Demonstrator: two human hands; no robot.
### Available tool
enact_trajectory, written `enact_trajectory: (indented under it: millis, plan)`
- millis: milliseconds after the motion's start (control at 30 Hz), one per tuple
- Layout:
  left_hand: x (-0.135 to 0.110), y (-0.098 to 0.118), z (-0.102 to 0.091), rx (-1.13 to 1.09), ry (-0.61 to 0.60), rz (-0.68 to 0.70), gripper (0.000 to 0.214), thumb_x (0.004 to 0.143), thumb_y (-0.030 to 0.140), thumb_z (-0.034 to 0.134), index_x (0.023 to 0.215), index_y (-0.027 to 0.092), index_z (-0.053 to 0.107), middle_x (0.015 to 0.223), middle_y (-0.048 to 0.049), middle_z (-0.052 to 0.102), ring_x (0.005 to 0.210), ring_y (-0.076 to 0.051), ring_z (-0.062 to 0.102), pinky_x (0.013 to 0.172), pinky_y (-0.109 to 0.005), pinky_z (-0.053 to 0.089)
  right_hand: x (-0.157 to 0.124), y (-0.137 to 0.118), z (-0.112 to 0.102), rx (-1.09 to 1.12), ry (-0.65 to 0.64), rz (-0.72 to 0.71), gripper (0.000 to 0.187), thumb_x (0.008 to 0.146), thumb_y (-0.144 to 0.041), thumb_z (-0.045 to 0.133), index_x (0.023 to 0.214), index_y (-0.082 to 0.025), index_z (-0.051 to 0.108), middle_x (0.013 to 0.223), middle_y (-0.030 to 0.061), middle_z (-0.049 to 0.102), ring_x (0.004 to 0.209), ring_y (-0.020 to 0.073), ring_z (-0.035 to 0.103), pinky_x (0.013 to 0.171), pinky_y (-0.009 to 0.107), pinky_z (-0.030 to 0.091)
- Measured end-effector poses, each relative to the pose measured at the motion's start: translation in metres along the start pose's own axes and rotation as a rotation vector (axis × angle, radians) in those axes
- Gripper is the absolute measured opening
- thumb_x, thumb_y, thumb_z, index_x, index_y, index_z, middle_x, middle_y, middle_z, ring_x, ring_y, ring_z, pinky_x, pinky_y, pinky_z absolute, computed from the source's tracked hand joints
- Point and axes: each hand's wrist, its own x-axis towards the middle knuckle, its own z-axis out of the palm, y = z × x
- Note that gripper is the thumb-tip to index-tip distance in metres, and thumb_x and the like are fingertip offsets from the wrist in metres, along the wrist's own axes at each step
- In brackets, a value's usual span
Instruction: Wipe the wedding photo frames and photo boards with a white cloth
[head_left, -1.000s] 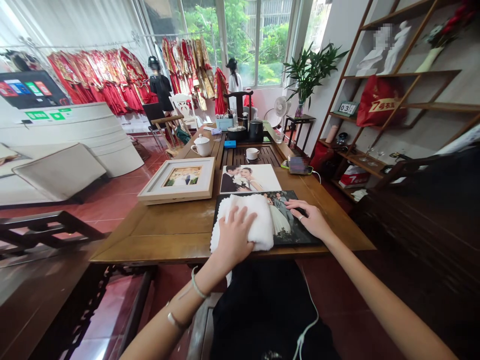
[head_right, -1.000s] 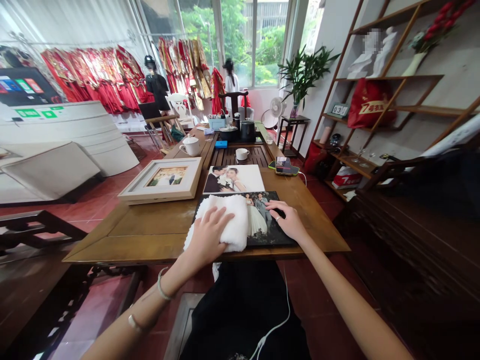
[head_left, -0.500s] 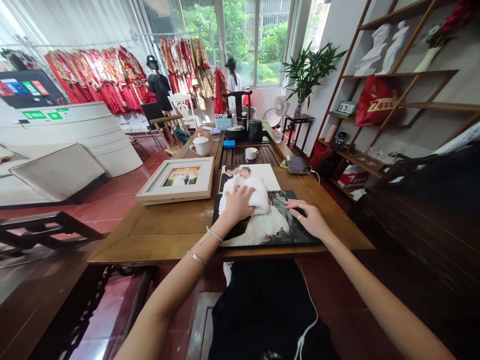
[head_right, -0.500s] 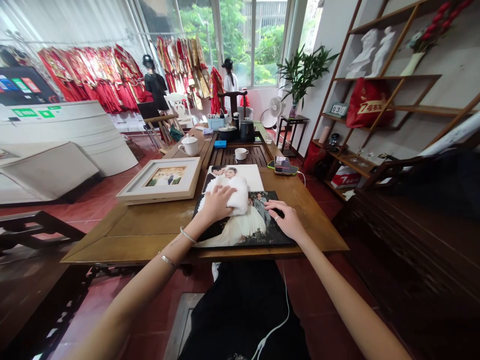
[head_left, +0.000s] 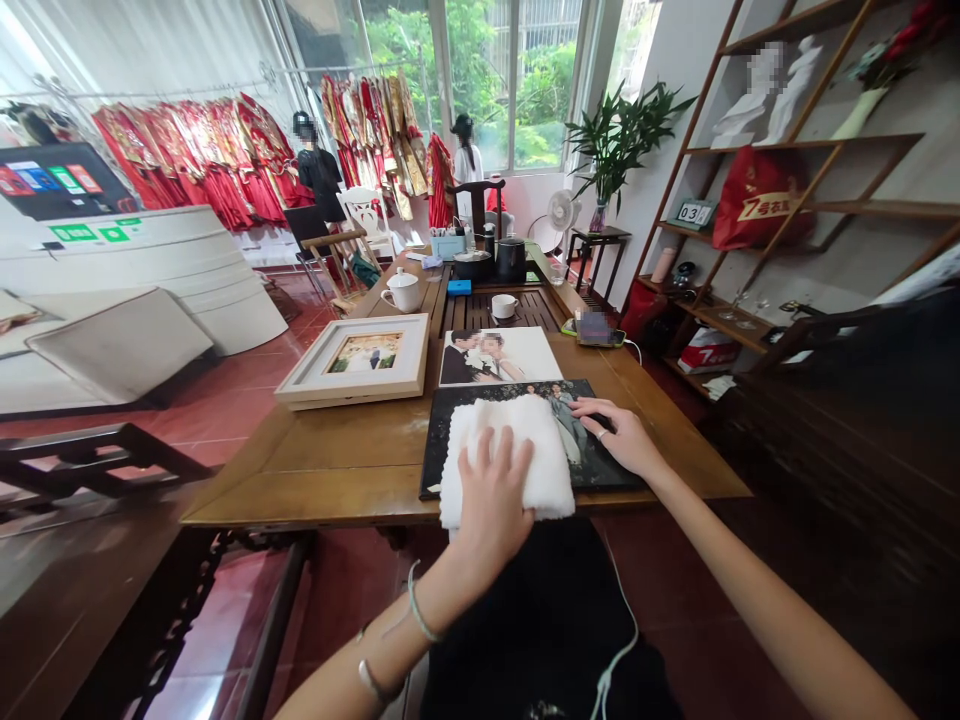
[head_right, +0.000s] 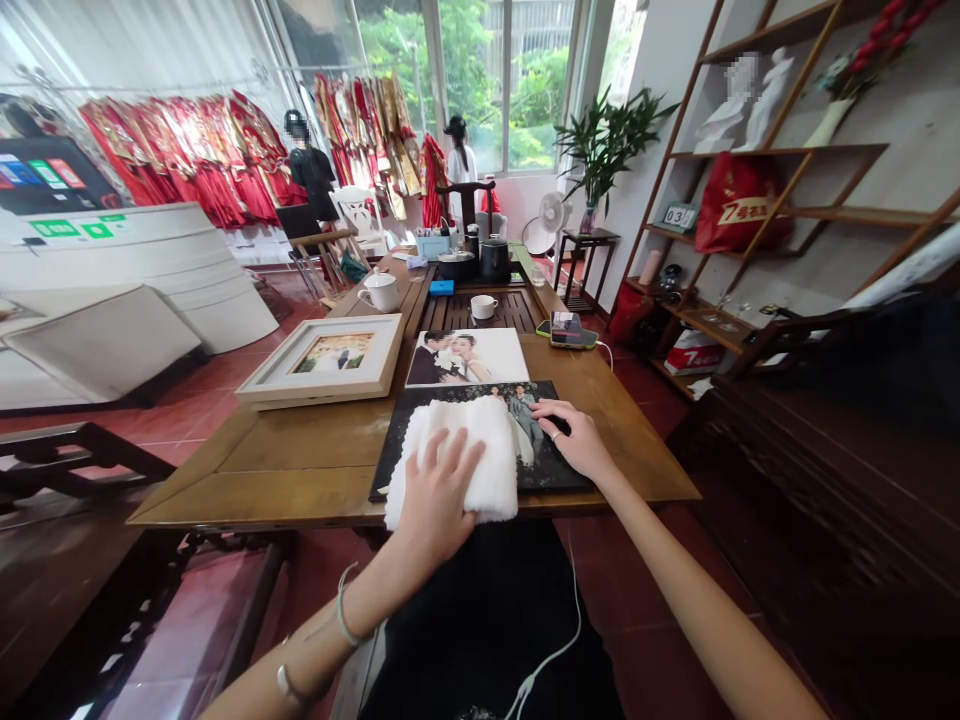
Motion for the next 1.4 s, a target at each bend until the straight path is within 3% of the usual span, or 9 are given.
enact_trajectory:
  millis: [133,267,500,767,933,1100,1400]
  plan:
    - [-0.021,0.009,0.005,-0.021,-0.008,-0.019,0.081,0.069,0.026,0.066,0.143,0.027,0.034,0.154,-0.0084,0.03,0.14,-0.036,0.022,0.107,-0.06,0.027,0.0,0.0,0.0,0.002,0.004,0.001,0.016,0.084,-0.03,0.055,0.086,-0.025,0.07,0.112,0.0066,0.071,0.116,0.0238,0.059,0.106,0.046,0.04]
    - [-0.014,0.006,0.002,-0.027,-0.013,0.0,0.078,0.069,0.03,0.067,0.14,0.028,0.038,0.153,-0.0074,0.032,0.138,-0.037,0.024,0.105,-0.06,0.03,0.0,0.001,0.0,0.001,-0.004,-0.006,0.016,0.085,-0.03,0.055,0.087,-0.025,0.071,0.113,0.007,0.071,0.117,0.024,0.059,0.106,0.047,0.04]
    - [0.039,-0.001,-0.009,-0.019,-0.052,0.059,0.064,0.075,0.033,0.066,0.134,0.029,0.042,0.148,-0.0081,0.037,0.134,-0.036,0.029,0.098,-0.057,0.039,0.001,0.0,-0.001,-0.002,-0.005,-0.008,0.017,0.084,-0.03,0.056,0.088,-0.025,0.072,0.113,0.0069,0.071,0.117,0.0249,0.059,0.106,0.048,0.04]
    - [0.106,-0.009,-0.003,-0.025,-0.007,0.058,0.05,0.082,0.034,0.057,0.13,0.027,0.043,0.135,-0.0086,0.047,0.127,-0.034,0.033,0.094,-0.056,0.041,0.0,0.003,0.0,0.007,0.016,-0.006,0.016,0.083,-0.03,0.057,0.088,-0.025,0.072,0.11,0.0062,0.072,0.116,0.0246,0.06,0.104,0.046,0.042]
    - [0.126,-0.015,0.0,-0.06,-0.003,0.055,0.049,0.083,0.029,0.054,0.131,0.028,0.043,0.133,-0.0074,0.05,0.127,-0.032,0.033,0.095,-0.057,0.039,0.0,0.002,0.001,-0.008,0.015,0.005,0.016,0.083,-0.03,0.056,0.087,-0.026,0.072,0.111,0.0054,0.071,0.117,0.0244,0.059,0.106,0.046,0.04]
    - [0.108,-0.008,0.0,-0.034,0.03,0.045,0.046,0.082,0.031,0.057,0.127,0.025,0.045,0.13,-0.0089,0.05,0.125,-0.033,0.035,0.094,-0.055,0.04,0.0,0.002,0.001,-0.006,0.019,-0.005,0.016,0.083,-0.029,0.057,0.087,-0.025,0.072,0.11,0.0062,0.072,0.116,0.0247,0.06,0.104,0.047,0.041]
    - [0.037,0.025,-0.003,0.009,-0.009,0.044,0.059,0.076,0.038,0.066,0.129,0.024,0.043,0.143,-0.0129,0.038,0.131,-0.038,0.029,0.095,-0.059,0.039,0.0,0.004,0.0,0.011,0.027,-0.014,0.017,0.081,-0.028,0.058,0.089,-0.025,0.072,0.11,0.0074,0.072,0.113,0.026,0.061,0.102,0.047,0.043]
